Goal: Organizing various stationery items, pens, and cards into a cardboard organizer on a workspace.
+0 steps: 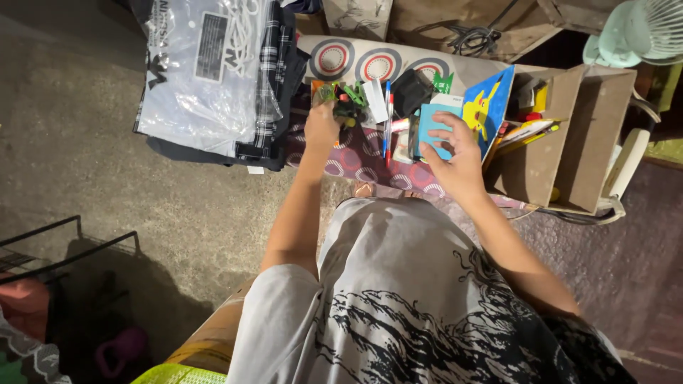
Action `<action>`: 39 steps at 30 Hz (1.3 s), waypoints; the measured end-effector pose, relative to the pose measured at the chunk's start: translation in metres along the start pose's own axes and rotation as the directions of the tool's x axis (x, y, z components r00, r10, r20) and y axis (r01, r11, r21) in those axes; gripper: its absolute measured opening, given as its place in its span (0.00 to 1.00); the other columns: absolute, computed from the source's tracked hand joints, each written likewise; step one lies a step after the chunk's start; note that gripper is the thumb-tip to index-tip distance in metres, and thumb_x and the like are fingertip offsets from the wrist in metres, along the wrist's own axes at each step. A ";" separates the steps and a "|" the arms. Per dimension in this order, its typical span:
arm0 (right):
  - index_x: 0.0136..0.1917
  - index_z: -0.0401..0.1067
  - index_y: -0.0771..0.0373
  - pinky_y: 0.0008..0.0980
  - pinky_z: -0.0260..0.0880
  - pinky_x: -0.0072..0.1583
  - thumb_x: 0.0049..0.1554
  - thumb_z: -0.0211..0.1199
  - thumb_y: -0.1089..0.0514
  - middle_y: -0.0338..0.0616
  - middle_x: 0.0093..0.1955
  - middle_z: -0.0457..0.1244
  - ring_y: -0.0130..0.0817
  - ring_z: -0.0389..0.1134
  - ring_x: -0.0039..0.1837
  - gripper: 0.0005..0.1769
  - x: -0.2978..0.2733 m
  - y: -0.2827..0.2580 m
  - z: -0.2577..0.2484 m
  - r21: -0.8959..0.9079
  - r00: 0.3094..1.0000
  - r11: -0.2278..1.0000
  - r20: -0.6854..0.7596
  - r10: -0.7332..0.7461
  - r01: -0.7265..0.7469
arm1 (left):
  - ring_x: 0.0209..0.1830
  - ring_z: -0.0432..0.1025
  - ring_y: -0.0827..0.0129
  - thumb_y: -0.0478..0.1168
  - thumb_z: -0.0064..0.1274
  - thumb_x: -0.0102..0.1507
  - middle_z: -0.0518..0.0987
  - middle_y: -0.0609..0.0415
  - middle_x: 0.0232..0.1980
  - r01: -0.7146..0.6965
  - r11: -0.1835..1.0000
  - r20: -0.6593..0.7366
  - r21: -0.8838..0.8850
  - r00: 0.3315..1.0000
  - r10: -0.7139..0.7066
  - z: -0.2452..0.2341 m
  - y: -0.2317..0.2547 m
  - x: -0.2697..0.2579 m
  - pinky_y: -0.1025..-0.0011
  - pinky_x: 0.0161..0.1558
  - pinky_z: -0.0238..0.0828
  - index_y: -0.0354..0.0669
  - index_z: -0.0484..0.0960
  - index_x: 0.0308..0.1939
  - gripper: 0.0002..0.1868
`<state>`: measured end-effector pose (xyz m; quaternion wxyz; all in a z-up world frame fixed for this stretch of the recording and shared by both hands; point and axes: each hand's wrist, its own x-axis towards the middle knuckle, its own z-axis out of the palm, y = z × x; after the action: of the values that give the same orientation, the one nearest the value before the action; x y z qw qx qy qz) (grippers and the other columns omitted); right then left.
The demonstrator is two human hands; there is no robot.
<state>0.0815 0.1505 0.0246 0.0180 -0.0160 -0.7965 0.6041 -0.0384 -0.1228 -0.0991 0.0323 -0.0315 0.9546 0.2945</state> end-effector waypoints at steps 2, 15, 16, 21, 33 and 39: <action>0.69 0.63 0.62 0.31 0.70 0.61 0.59 0.69 0.65 0.41 0.73 0.59 0.32 0.68 0.65 0.27 -0.002 0.001 0.000 0.015 1.000 1.000 -0.002 0.007 -0.007 | 0.47 0.77 0.46 0.42 0.71 0.52 0.81 0.45 0.53 -0.028 1.000 -0.002 -0.008 1.000 0.028 -0.005 -0.006 -0.002 0.54 0.45 0.75 0.42 0.83 0.48 0.22; 0.77 0.61 0.59 0.25 0.68 0.51 0.54 0.72 0.65 0.41 0.66 0.64 0.26 0.69 0.56 0.40 -0.002 -0.022 -0.001 0.064 0.992 0.992 0.063 0.106 -0.110 | 0.30 0.78 0.71 0.47 0.65 0.58 0.85 0.52 0.32 -0.085 0.847 0.290 -0.525 0.917 0.272 -0.071 0.082 -0.051 0.72 0.35 0.73 0.41 0.91 0.34 0.12; 0.77 0.61 0.59 0.25 0.68 0.51 0.54 0.72 0.65 0.41 0.66 0.64 0.26 0.69 0.56 0.40 -0.002 -0.030 -0.002 0.063 0.992 0.992 0.060 0.107 -0.111 | 0.30 0.78 0.71 0.47 0.65 0.58 0.85 0.52 0.32 -0.087 0.846 0.291 -0.526 0.916 0.275 -0.066 0.090 -0.057 0.72 0.35 0.73 0.41 0.91 0.34 0.12; 0.63 0.77 0.61 0.25 0.72 0.49 0.52 0.74 0.63 0.40 0.56 0.71 0.25 0.70 0.48 0.25 -0.005 -0.029 -0.011 -0.147 0.964 0.986 0.262 -0.042 0.082 | 0.29 0.74 0.75 0.46 0.68 0.57 0.85 0.49 0.32 0.144 0.756 0.564 -0.638 0.756 0.332 -0.045 0.112 -0.078 0.71 0.33 0.71 0.38 0.88 0.40 0.16; 0.61 0.76 0.67 0.28 0.70 0.53 0.58 0.72 0.61 0.46 0.49 0.70 0.27 0.68 0.47 0.19 -0.019 -0.037 -0.022 -0.177 0.988 0.973 0.068 -0.138 0.148 | 0.48 0.75 0.45 0.44 0.66 0.53 0.81 0.43 0.51 -0.336 0.930 -0.092 0.147 0.932 0.351 -0.010 0.051 -0.022 0.54 0.43 0.75 0.37 0.83 0.39 0.17; 0.62 0.73 0.66 0.24 0.71 0.49 0.58 0.71 0.61 0.44 0.46 0.71 0.20 0.68 0.45 0.20 -0.025 -0.041 -0.027 -0.111 1.000 0.993 0.003 0.026 -0.026 | 0.58 0.71 0.54 0.39 0.66 0.53 0.78 0.54 0.53 -0.308 0.887 0.052 0.344 0.949 0.310 0.029 0.036 -0.012 0.52 0.46 0.74 0.46 0.84 0.40 0.12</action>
<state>0.1075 0.1639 0.0706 0.0073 -0.0259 -0.8287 0.5590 -0.0285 -0.0761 -0.1017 -0.0122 0.1262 0.9844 0.1223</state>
